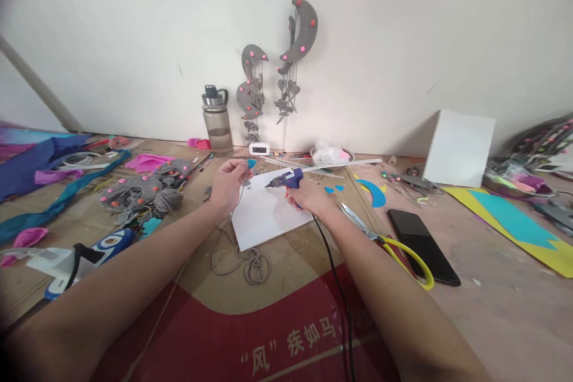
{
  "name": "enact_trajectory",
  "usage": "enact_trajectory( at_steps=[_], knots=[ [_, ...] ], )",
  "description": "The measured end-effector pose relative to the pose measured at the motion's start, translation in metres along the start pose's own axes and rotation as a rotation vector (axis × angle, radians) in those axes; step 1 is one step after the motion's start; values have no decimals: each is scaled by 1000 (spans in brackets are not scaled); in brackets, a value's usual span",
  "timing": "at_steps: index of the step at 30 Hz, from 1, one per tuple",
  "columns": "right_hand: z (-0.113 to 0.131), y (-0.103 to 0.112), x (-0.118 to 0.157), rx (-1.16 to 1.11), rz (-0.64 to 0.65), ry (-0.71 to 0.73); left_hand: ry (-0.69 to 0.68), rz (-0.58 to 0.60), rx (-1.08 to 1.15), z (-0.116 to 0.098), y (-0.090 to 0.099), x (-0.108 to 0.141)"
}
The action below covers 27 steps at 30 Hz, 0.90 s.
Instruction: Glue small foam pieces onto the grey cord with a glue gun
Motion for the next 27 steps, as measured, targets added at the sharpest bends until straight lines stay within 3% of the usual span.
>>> enact_trajectory(
  at_steps=[5,9,12,15,18,21,24,27],
  knots=[
    [3,4,3,416,-243,-133,-104,94,-206,-16,-11,3],
    [11,4,9,494,-356,-140,-168,94,-326,-32,-18,9],
    [31,5,19,309,-463,81,-303,139,-536,-47,-22,13],
    [56,-2,22,-122,-411,343,-435,209,-733,-58,-25,14],
    [77,-17,16,-588,-286,380,-515,255,-835,-65,-26,13],
    [93,-28,9,-916,-173,351,-534,275,-850,-69,-27,13],
    [99,-30,3,-1003,-168,370,-482,219,-797,-68,-26,12],
    [95,-25,0,-821,-294,391,-351,149,-673,-60,-22,9]
  ],
)
Point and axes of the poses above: each hand's wrist, its own x-axis away from the middle knuckle, its own y-axis out of the back of the hand, z = x × y, the point moved 4 cm from there along -x, towards the middle knuckle, and after that the axes turned 12 degrees about z, right-handed, at the moved point
